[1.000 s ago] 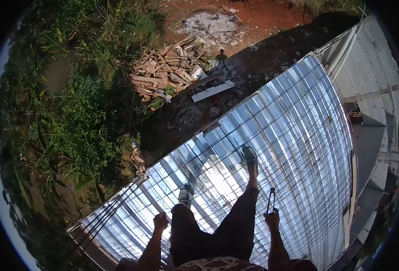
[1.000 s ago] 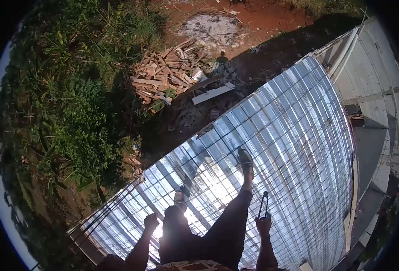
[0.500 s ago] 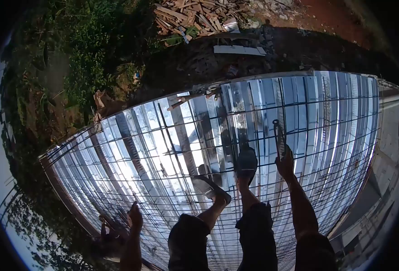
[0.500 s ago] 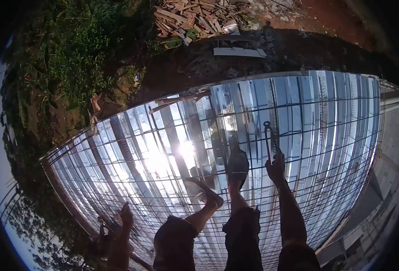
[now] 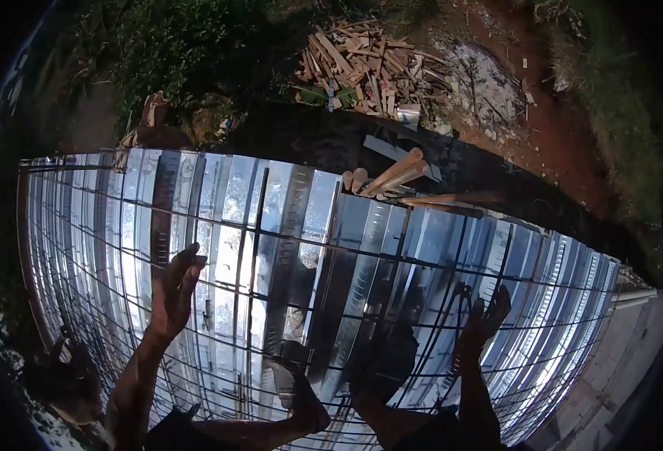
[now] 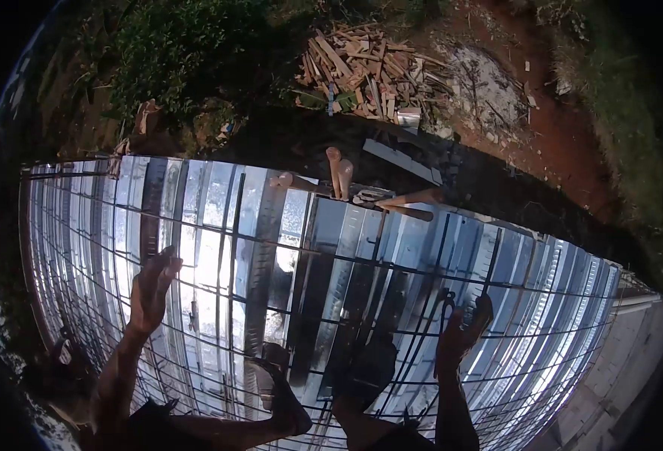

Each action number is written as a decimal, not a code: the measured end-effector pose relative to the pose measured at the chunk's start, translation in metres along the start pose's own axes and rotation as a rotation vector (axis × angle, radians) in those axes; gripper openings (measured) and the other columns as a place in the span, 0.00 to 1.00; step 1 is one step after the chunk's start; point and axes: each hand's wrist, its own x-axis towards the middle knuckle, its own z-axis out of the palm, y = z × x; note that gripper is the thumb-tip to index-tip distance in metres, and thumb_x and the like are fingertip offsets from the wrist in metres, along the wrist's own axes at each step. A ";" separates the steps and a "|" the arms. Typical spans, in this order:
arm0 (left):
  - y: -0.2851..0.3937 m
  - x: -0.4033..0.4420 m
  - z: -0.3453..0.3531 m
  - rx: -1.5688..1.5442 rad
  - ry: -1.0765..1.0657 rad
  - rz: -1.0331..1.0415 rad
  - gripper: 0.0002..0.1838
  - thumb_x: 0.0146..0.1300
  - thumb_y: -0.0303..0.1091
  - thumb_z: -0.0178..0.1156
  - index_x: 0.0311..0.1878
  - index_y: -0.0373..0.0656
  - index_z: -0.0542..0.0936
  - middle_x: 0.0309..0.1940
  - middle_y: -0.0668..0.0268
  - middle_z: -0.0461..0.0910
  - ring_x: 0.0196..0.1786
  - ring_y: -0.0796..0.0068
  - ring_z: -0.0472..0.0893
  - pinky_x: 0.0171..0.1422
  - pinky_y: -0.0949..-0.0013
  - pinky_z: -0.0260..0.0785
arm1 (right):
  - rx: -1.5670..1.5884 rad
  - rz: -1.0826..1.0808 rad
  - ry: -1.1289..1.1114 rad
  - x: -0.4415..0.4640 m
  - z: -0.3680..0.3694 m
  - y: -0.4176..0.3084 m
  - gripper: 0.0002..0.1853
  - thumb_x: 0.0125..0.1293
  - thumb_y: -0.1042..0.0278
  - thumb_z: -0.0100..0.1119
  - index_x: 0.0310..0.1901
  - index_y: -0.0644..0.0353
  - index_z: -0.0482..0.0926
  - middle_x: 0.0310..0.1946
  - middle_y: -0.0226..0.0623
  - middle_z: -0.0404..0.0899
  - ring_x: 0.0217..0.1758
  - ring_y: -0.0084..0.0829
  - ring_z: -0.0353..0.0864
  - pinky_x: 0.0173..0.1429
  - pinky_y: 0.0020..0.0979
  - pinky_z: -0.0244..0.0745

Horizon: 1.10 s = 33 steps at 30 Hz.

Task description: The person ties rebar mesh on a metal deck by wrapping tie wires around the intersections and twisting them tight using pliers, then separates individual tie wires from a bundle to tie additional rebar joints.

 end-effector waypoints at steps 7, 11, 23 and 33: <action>0.141 0.087 0.090 -0.498 -0.045 0.768 0.21 0.67 0.35 0.56 0.59 0.35 0.70 0.46 0.56 0.78 0.53 0.66 0.78 0.59 0.66 0.69 | 0.528 -0.919 -0.011 0.118 0.027 -0.253 0.18 0.66 0.68 0.54 0.55 0.68 0.70 0.48 0.49 0.73 0.45 0.44 0.79 0.50 0.38 0.75; 0.138 0.085 0.123 -0.375 0.237 0.796 0.13 0.67 0.30 0.55 0.51 0.35 0.75 0.38 0.62 0.80 0.43 0.74 0.80 0.49 0.71 0.73 | 0.348 -0.956 -0.140 0.128 0.057 -0.298 0.15 0.64 0.71 0.56 0.51 0.68 0.72 0.45 0.50 0.76 0.46 0.47 0.79 0.48 0.37 0.75; 0.137 0.067 0.140 -0.890 0.188 0.537 0.15 0.63 0.41 0.60 0.31 0.35 0.79 0.26 0.61 0.76 0.27 0.75 0.72 0.33 0.71 0.65 | 0.606 -0.645 -0.049 0.073 0.078 -0.270 0.20 0.72 0.57 0.47 0.56 0.64 0.71 0.46 0.44 0.76 0.50 0.33 0.78 0.52 0.35 0.73; 0.133 0.045 0.153 -0.697 0.412 0.589 0.17 0.67 0.39 0.56 0.25 0.37 0.76 0.24 0.70 0.69 0.29 0.82 0.62 0.33 0.73 0.57 | 0.768 -0.444 -0.119 0.057 0.086 -0.258 0.18 0.69 0.55 0.51 0.47 0.63 0.78 0.36 0.41 0.81 0.38 0.33 0.80 0.43 0.31 0.73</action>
